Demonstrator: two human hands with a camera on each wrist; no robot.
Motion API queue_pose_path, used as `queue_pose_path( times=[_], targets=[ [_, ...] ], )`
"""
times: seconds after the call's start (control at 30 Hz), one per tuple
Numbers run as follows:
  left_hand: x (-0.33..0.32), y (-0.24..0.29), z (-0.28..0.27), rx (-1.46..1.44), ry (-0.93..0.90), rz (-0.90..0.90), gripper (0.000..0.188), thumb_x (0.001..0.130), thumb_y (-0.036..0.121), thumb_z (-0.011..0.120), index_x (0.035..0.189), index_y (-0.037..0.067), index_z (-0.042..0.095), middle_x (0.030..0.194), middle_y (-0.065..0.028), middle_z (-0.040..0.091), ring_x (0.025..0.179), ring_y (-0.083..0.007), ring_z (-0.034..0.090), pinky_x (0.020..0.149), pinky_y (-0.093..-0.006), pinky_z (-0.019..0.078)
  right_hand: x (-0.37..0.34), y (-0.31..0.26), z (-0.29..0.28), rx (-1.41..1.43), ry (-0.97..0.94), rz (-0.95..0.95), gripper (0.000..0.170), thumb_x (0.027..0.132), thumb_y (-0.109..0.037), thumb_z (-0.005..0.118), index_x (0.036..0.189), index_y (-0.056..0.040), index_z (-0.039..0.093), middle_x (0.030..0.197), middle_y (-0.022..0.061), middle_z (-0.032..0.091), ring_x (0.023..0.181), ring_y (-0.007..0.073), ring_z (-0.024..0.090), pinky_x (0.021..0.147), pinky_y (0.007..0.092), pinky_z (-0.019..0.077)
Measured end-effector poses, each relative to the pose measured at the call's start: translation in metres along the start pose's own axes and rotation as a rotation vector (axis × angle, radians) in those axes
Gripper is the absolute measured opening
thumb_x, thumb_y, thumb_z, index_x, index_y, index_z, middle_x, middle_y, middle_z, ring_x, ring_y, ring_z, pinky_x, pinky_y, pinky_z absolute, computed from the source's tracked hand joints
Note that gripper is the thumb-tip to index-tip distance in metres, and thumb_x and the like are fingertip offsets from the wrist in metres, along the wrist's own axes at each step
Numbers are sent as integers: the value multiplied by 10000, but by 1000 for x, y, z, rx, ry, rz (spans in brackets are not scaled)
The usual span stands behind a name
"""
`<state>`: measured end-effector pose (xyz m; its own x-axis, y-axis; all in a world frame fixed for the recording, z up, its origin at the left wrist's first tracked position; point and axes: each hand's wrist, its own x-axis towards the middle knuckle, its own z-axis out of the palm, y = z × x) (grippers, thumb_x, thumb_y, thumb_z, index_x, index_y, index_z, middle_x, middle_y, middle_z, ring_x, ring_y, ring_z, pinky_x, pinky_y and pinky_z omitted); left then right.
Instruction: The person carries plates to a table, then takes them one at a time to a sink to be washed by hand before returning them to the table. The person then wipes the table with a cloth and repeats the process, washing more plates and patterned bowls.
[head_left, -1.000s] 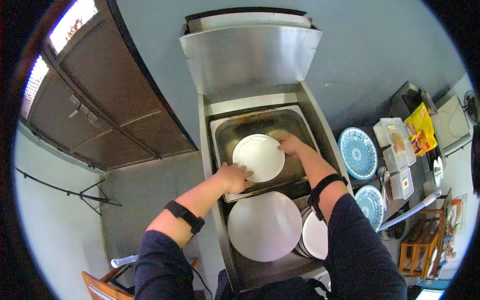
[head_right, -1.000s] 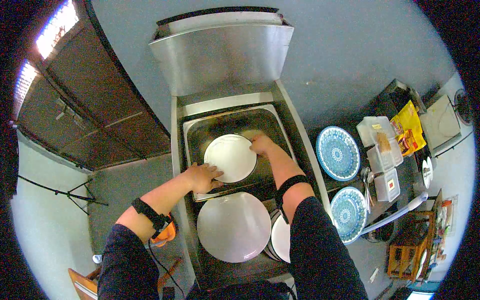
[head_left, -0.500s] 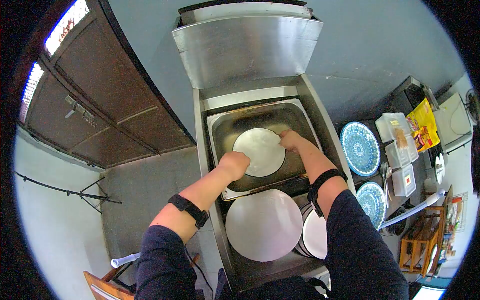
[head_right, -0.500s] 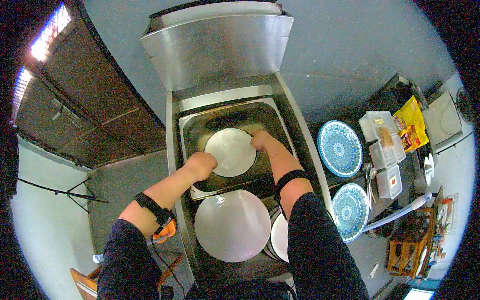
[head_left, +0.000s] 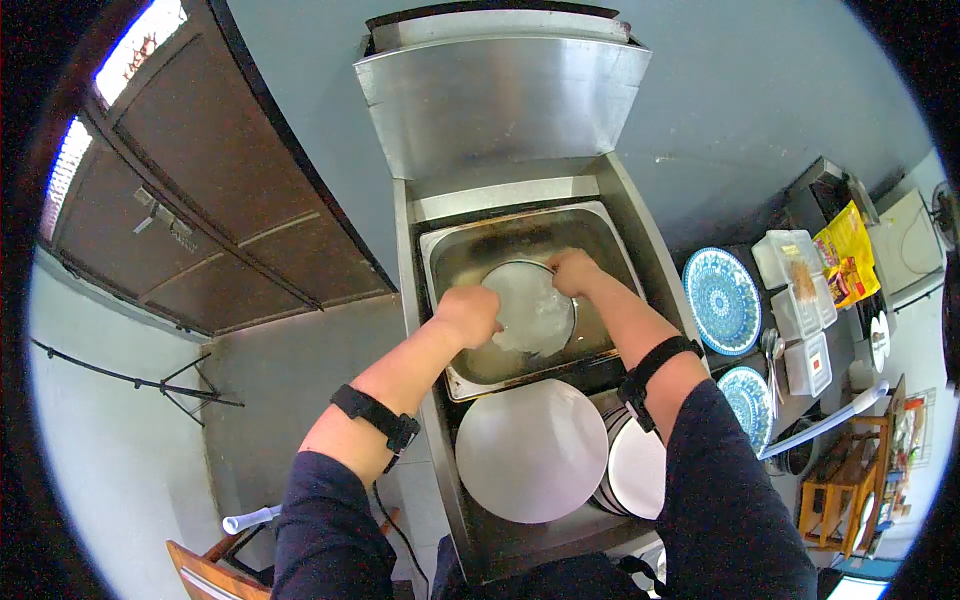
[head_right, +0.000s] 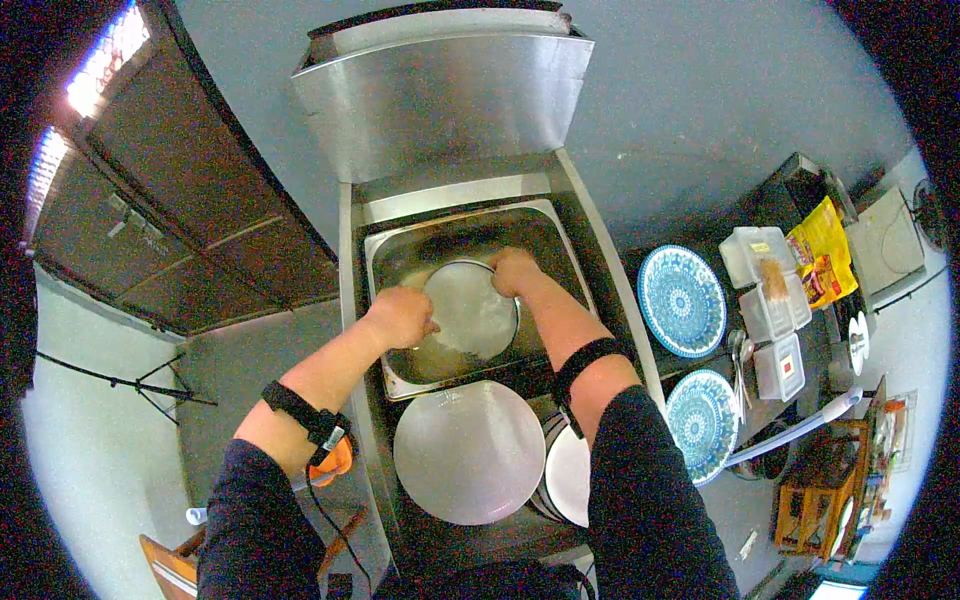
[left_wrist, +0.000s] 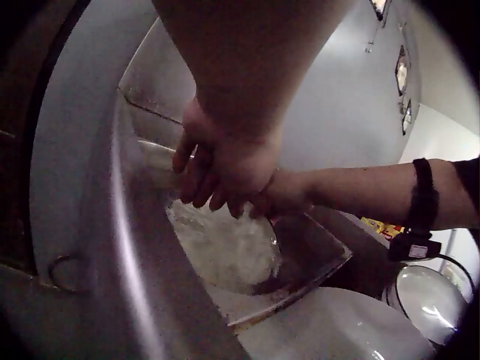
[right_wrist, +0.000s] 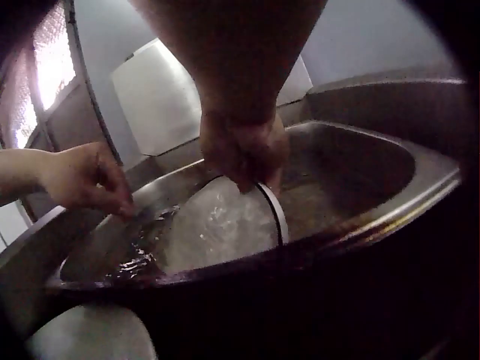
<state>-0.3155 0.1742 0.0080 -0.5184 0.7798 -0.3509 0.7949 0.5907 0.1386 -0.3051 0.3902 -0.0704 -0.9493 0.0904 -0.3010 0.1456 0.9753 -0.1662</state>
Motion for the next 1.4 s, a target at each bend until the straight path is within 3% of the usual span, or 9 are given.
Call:
queue_pose_path(
  times=[0.13,0.17,0.27,0.37,0.53,0.8,1.0,1.3,1.4],
  targets=[
    [5,0,-14,3,158,-124,244,737,270,560,821,47,612,804,-154,603,779,-310,587,687,-409,472,-28,-40,-44,35,54,-24,369,635,-31,523,975,-144,614,928,143,596,858,287,571,757,350,463],
    [6,-4,-11,-15,310,-74,263,743,281,560,888,64,595,813,-147,604,769,-304,589,684,-407,473,-35,-51,-49,46,73,-37,362,635,-31,522,964,-146,617,919,141,599,857,286,572,757,355,463],
    [11,-3,-11,42,324,-104,272,737,276,564,935,89,579,822,-143,604,775,-300,590,680,-407,473,-55,-80,-58,-104,33,-115,301,636,-41,536,907,-136,625,882,140,603,842,288,575,745,364,464],
    [9,7,-13,-90,134,-210,166,708,156,529,790,54,631,844,-142,613,817,-291,591,706,-382,471,-65,-84,-54,-82,42,-128,257,653,-57,542,886,-131,620,846,140,600,812,296,576,717,381,463],
    [8,12,-12,-87,81,-136,178,702,138,528,821,63,637,869,-141,613,829,-288,590,709,-371,474,-78,-69,-50,70,96,-194,249,680,-82,547,916,-132,609,840,125,600,810,300,573,706,391,463],
    [12,15,-10,1,79,-72,159,687,98,529,799,63,637,869,-142,612,832,-284,591,713,-360,478,-91,-50,-32,-180,-48,5,210,703,-98,543,903,-93,604,846,134,596,803,278,590,698,371,482],
    [11,30,-11,-41,79,-107,155,692,101,526,796,56,633,877,-136,612,833,-285,591,711,-359,477,-95,-79,-45,-240,48,-98,202,748,-110,487,887,-77,630,868,123,622,804,262,613,652,363,501],
    [0,21,-11,-65,70,-134,171,700,144,531,822,80,631,876,-140,607,846,-294,579,716,-373,466,-82,-80,-29,-244,-12,-129,234,707,-57,521,931,-90,579,869,129,605,807,262,602,685,383,481],
    [0,19,-7,-104,84,-164,178,701,159,541,827,72,631,878,-139,608,839,-293,581,715,-369,467,-85,-71,-40,-95,-25,-103,237,719,-35,499,935,-86,582,890,131,604,822,255,602,685,385,482]
  ],
)
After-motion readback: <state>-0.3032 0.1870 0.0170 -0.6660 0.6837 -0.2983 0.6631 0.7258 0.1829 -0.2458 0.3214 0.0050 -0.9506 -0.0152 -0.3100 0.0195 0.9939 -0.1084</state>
